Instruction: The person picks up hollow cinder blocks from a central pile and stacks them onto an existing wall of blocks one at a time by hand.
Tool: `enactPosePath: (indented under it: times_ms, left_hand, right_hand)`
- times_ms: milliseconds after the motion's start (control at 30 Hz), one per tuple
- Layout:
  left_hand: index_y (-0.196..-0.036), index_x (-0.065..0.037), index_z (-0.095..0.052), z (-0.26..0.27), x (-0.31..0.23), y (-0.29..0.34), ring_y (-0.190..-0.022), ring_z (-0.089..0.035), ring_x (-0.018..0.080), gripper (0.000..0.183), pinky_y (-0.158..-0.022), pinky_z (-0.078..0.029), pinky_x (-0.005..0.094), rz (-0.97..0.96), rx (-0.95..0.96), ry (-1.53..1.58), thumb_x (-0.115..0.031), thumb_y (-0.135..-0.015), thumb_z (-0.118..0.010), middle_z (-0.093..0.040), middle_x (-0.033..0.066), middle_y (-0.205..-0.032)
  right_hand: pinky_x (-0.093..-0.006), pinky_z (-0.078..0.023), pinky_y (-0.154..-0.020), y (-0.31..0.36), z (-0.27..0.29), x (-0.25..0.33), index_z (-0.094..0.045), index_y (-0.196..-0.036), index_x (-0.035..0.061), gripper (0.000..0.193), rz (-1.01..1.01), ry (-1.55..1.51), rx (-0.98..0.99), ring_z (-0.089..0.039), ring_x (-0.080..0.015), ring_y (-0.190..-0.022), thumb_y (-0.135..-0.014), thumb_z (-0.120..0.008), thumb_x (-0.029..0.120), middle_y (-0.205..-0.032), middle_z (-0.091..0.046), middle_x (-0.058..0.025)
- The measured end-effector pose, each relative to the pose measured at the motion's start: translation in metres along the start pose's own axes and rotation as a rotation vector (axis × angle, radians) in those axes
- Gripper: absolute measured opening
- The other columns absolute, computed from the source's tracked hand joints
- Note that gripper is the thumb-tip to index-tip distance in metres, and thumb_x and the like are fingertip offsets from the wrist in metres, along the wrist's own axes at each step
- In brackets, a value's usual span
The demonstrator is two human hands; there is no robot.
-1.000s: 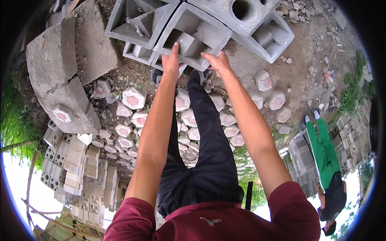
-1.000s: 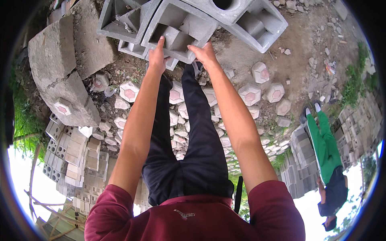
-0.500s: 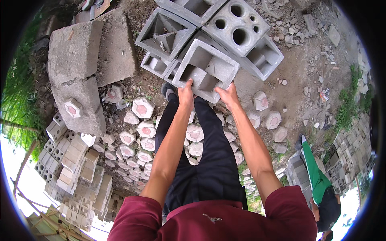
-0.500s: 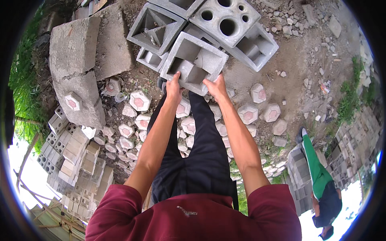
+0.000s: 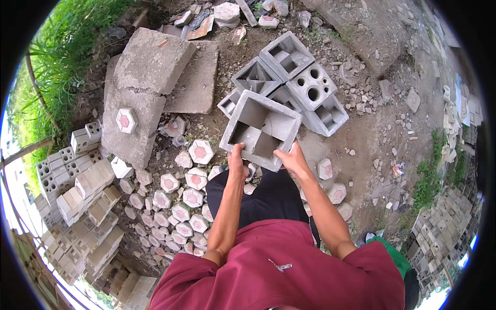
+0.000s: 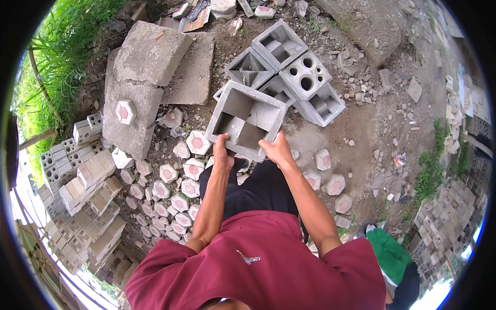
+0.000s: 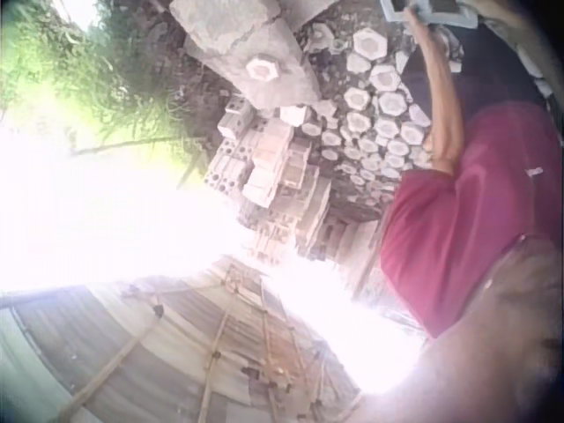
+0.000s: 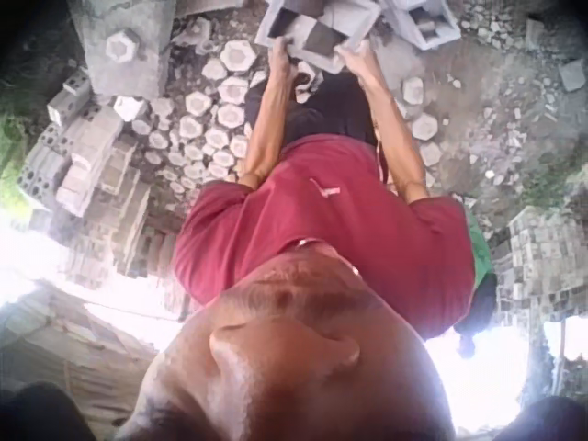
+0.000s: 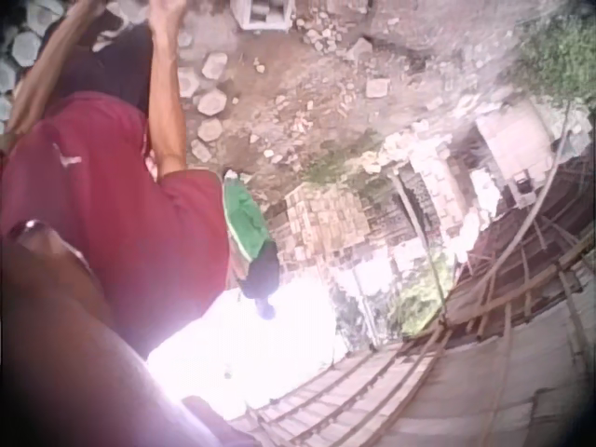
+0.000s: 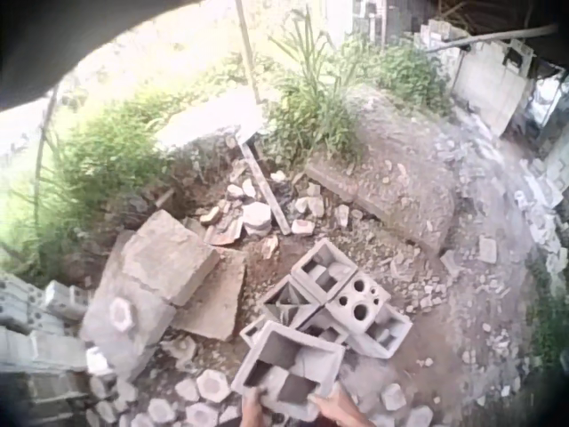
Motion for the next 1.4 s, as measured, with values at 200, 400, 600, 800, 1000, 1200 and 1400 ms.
enactPosePath:
  times_ms: [200,400,600,800,1000,1200,1400]
  left_hand:
    - [-0.110,-0.007,-0.056,0.061,-0.076,0.085,-0.096,-0.060,0.0240,0.039,-0.083,-0.049,0.0454,-0.045,0.030,0.174,-0.028,-0.079,-0.064,-0.062,0.0078,-0.103]
    - [-0.114,-0.004,-0.054,0.165,-0.133,0.156,-0.099,-0.058,0.0253,0.042,-0.089,-0.047,0.0441,-0.123,-0.009,0.376,-0.023,-0.078,-0.064,-0.060,0.0094,-0.106]
    - [-0.118,-0.002,-0.053,0.311,-0.161,0.254,-0.103,-0.059,0.0287,0.046,-0.096,-0.046,0.0437,-0.305,-0.160,0.679,-0.021,-0.078,-0.064,-0.061,0.0128,-0.109]
    - [-0.119,0.001,-0.053,0.424,-0.174,0.382,-0.096,-0.064,0.0279,0.050,-0.086,-0.053,0.0410,-0.454,-0.342,0.823,-0.023,-0.077,-0.065,-0.063,0.0148,-0.108]
    - [-0.123,0.003,-0.051,0.500,-0.142,0.474,-0.100,-0.061,0.0235,0.054,-0.088,-0.050,0.0374,-0.628,-0.548,0.907,-0.020,-0.077,-0.068,-0.061,0.0125,-0.110]
    - [-0.128,0.006,-0.049,0.547,-0.108,0.542,-0.113,-0.057,0.0238,0.069,-0.097,-0.045,0.0379,-0.742,-0.919,0.985,-0.040,-0.081,-0.072,-0.058,0.0162,-0.124]
    - [-0.143,-0.002,-0.038,0.603,-0.093,0.580,-0.127,-0.046,0.0275,0.082,-0.105,-0.039,0.0416,-1.288,-0.949,1.140,-0.066,-0.091,-0.046,-0.046,0.0159,-0.140]
  right_hand:
    - [-0.0408,-0.035,-0.107,0.074,-0.050,0.091,-0.017,-0.148,-0.0030,0.106,0.367,0.007,0.022,-0.044,-0.0291,-0.130,-0.081,-0.065,0.062,-0.142,-0.041,-0.0239]
    - [-0.0419,-0.042,-0.102,0.070,-0.208,0.100,-0.050,-0.132,0.0001,0.089,0.020,-0.418,0.645,-0.058,-0.0260,-0.115,-0.087,-0.035,0.076,-0.125,-0.061,-0.0145]
    - [-0.0394,-0.048,-0.095,0.161,-0.363,0.074,-0.055,-0.123,0.0004,0.078,-0.063,0.022,0.895,-0.063,-0.0227,-0.107,-0.091,-0.040,0.070,-0.116,-0.065,-0.0120]
    - [-0.0362,-0.052,-0.083,0.270,-0.488,0.016,-0.058,-0.114,0.0066,0.083,-0.338,0.356,1.082,-0.066,-0.0206,-0.091,-0.084,-0.035,0.080,-0.105,-0.067,-0.0094]
    - [-0.0402,-0.050,-0.094,0.378,-0.577,-0.060,-0.044,-0.140,0.0053,0.077,-0.364,0.758,1.316,-0.059,-0.0262,-0.112,-0.093,-0.039,0.066,-0.132,-0.055,-0.0158]
    - [-0.0428,-0.050,-0.096,0.463,-0.625,-0.138,-0.043,-0.140,0.0046,0.055,-0.618,0.805,1.614,-0.058,-0.0282,-0.116,-0.102,-0.037,0.044,-0.134,-0.053,-0.0159]
    - [-0.0476,-0.052,-0.095,0.560,-0.696,-0.200,-0.041,-0.140,0.0047,0.057,-0.885,0.874,1.777,-0.058,-0.0306,-0.116,-0.102,-0.034,0.047,-0.131,-0.055,-0.0158]
Point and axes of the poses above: each hand's wrist, its own y-axis away from the middle knuckle, its own z-axis out of the back of the hand, x = y × z, the point moved 10 cm from there along -y, towards the middle knuckle
